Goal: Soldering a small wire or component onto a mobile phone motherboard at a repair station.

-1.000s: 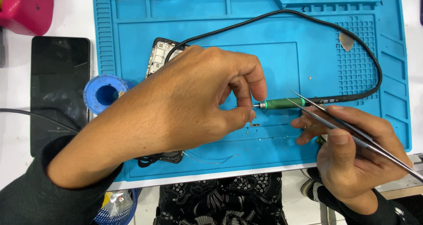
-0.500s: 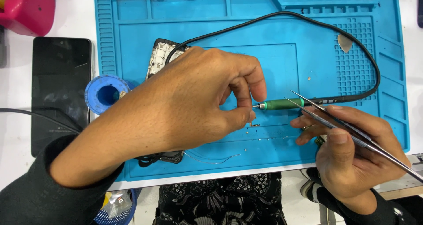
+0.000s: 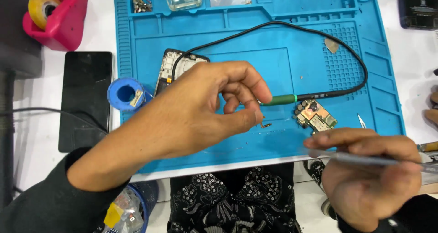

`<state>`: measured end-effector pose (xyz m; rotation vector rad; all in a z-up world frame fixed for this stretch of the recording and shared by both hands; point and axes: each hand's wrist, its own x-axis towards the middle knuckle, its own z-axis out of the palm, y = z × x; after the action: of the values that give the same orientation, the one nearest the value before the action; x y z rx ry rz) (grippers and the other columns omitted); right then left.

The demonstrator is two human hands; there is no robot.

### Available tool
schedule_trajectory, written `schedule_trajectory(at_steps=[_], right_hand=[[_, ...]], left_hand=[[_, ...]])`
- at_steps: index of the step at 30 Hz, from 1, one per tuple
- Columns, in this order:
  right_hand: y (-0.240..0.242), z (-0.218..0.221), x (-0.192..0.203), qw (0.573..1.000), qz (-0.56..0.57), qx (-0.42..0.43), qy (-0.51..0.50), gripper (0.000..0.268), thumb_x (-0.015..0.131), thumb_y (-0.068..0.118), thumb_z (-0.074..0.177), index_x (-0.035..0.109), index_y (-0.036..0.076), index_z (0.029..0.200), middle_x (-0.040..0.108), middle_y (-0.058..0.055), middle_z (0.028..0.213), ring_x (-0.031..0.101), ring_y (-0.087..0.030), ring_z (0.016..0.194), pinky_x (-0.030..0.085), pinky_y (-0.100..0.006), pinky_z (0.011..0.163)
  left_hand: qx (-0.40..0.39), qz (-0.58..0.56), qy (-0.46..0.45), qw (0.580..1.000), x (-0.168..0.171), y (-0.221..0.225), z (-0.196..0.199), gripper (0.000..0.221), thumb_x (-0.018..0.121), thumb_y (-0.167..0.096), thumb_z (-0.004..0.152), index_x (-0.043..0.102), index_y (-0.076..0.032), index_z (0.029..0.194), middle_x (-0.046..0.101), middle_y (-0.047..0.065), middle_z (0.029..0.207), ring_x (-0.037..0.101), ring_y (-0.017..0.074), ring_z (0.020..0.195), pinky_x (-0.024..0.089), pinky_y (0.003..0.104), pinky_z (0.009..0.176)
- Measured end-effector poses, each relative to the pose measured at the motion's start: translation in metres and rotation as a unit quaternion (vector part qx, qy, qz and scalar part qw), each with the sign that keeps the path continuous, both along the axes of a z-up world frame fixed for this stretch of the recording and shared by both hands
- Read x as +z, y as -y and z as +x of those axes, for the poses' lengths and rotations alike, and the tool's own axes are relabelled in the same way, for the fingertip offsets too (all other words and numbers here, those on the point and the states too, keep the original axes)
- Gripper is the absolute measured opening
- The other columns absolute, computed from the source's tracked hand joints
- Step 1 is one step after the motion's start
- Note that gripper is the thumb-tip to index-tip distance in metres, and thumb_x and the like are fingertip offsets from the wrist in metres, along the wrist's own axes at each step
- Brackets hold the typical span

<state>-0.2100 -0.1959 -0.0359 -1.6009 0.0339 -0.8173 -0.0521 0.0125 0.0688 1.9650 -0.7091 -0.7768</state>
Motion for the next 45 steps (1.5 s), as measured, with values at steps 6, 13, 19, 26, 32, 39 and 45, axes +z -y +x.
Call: schedule_trajectory(at_steps=[6,13,19,26,32,39,45], right_hand=[[-0.023,-0.017,0.025,0.986,0.139,0.082,-0.038,0.029,0.046,0.036,0.114,0.048,0.015,0.093,0.057,-0.014,0.078,0.061,-0.031,0.060,0.055,-0.047,0.066],[-0.030,-0.027,0.030,0.982,0.124,0.140,-0.002,0.029,0.057,0.028,0.108,0.061,0.004,0.093,0.050,-0.006,0.070,0.039,-0.016,0.055,0.036,-0.034,0.058],[-0.036,-0.032,0.037,0.990,0.097,0.097,-0.006,0.020,0.064,0.022,0.100,0.064,0.003,0.093,0.051,-0.006,0.068,0.046,-0.016,0.059,0.042,-0.033,0.063],[-0.042,-0.038,0.044,0.994,0.052,0.065,-0.065,0.017,0.074,0.020,0.085,0.068,0.005,0.089,0.057,-0.006,0.065,0.046,-0.015,0.056,0.044,-0.030,0.059],[-0.040,-0.036,0.041,0.995,0.044,0.082,-0.046,0.017,0.073,0.020,0.085,0.067,0.005,0.088,0.055,-0.004,0.062,0.045,-0.015,0.056,0.044,-0.031,0.056],[-0.043,-0.035,0.043,0.993,0.052,0.099,-0.042,0.020,0.074,0.023,0.088,0.069,0.004,0.093,0.052,-0.004,0.062,0.040,-0.013,0.054,0.041,-0.029,0.058],[-0.044,-0.035,0.040,0.993,0.043,0.092,-0.060,0.017,0.073,0.019,0.088,0.069,0.003,0.093,0.044,-0.003,0.061,0.042,-0.015,0.056,0.042,-0.031,0.057]], left_hand=[[0.123,-0.154,-0.209,0.958,-0.009,-0.006,-0.056,0.024,0.074,-0.023,0.086,0.072,-0.011,0.106,0.072,0.001,0.091,0.071,0.0122,0.088,0.061,0.027,0.082],[0.155,-0.332,-0.377,0.851,-0.025,-0.005,-0.099,0.018,0.076,-0.016,0.090,0.062,-0.009,0.098,0.071,0.007,0.095,0.065,0.0165,0.084,0.058,0.033,0.082],[0.180,-0.362,-0.359,0.841,-0.023,0.001,-0.114,0.023,0.077,-0.013,0.090,0.054,-0.010,0.090,0.070,0.010,0.090,0.058,0.0146,0.077,0.050,0.030,0.072],[0.300,-0.357,-0.117,0.877,-0.023,0.018,-0.147,0.029,0.075,-0.010,0.087,0.048,-0.016,0.079,0.075,0.009,0.085,0.028,0.0079,0.056,0.031,0.023,0.052],[0.337,-0.345,-0.018,0.876,-0.030,0.027,-0.154,0.026,0.076,-0.013,0.087,0.052,-0.017,0.078,0.078,0.009,0.082,0.029,0.0055,0.051,0.027,0.021,0.047],[0.356,-0.342,0.063,0.867,-0.027,0.032,-0.157,0.026,0.075,-0.010,0.087,0.052,-0.016,0.077,0.077,0.010,0.077,0.061,0.0089,0.055,0.040,0.020,0.047],[0.361,-0.183,0.290,0.867,-0.023,0.023,-0.161,0.029,0.073,-0.008,0.088,0.049,-0.017,0.074,0.077,-0.004,0.075,0.059,0.0091,0.049,0.050,0.023,0.054]])
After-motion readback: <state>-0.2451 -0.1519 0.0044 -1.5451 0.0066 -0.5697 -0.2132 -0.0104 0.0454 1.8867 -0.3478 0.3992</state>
